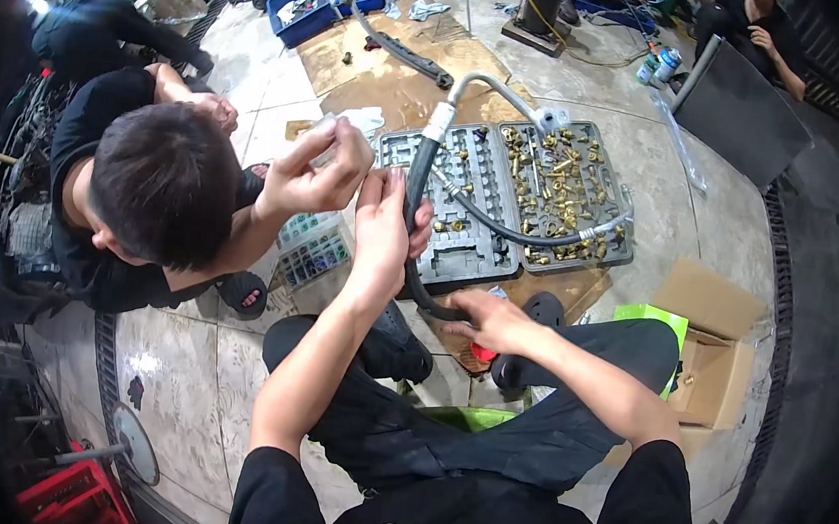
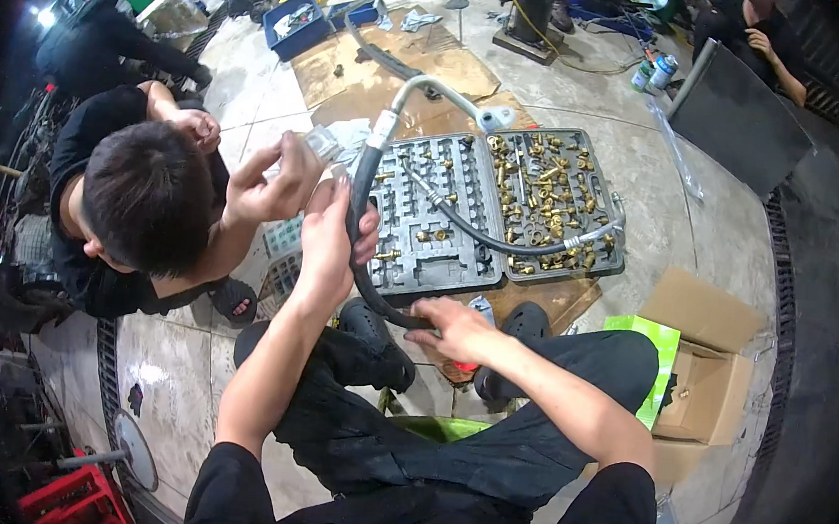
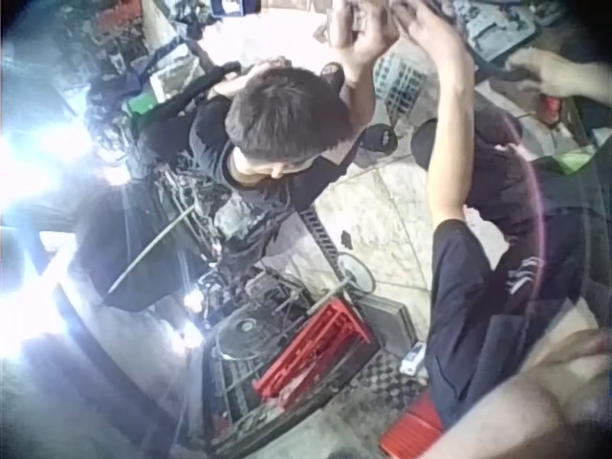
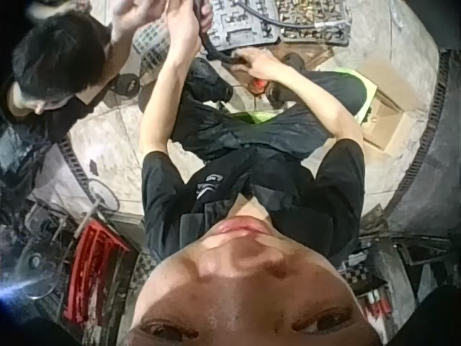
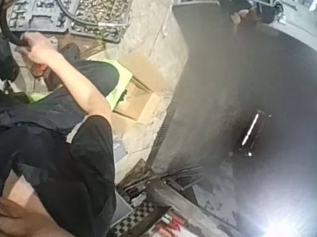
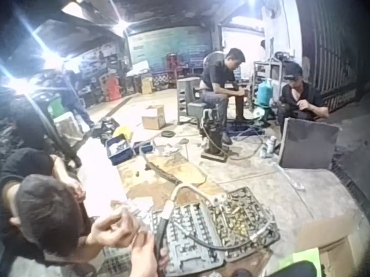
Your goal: Assembling and inspecting a car air conditioning hose and valve assembly.
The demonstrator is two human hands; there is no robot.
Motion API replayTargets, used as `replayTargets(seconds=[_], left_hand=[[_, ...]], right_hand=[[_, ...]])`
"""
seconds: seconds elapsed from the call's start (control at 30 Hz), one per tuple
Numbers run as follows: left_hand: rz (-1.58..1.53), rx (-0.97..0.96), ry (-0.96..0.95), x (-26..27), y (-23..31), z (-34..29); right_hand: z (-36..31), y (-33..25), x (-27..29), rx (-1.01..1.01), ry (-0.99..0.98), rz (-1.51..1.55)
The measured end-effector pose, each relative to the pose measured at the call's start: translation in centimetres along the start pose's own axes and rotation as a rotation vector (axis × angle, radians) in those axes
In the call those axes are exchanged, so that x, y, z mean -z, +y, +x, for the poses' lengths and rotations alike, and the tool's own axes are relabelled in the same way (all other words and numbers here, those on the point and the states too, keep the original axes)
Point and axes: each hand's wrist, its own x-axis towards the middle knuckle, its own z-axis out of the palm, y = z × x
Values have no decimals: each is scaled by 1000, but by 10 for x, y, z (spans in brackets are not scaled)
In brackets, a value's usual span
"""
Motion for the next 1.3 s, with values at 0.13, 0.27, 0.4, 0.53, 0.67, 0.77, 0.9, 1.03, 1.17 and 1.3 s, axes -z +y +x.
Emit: replayTargets(seconds=[0.13,0.27,0.4,0.53,0.67,0.77,0.9,1.03,1.17,1.3], left_hand=[[112,-73,-133,-3,-7,-14],[136,-64,-226,-6,-4,-19],[47,-13,-222,-11,-3,-19],[28,30,-192,-7,-4,-14],[16,30,-175,1,-5,-4],[154,-96,7,-1,-3,0],[420,-743,207,-1,18,-5],[103,-297,-278,-12,15,-29],[10,-82,-394,-26,7,-38],[20,-58,-427,-34,8,-38]], right_hand=[[13,-4,67,15,722,492],[-4,-15,131,364,1089,297],[-19,-39,150,518,945,26],[-27,-59,144,578,1070,347],[-40,-62,156,472,942,153],[-46,-63,161,473,876,-107],[-38,-67,153,526,940,-327],[-25,-70,140,515,1029,-138],[-24,-70,134,455,1032,-154],[-22,-68,132,476,964,-89]])
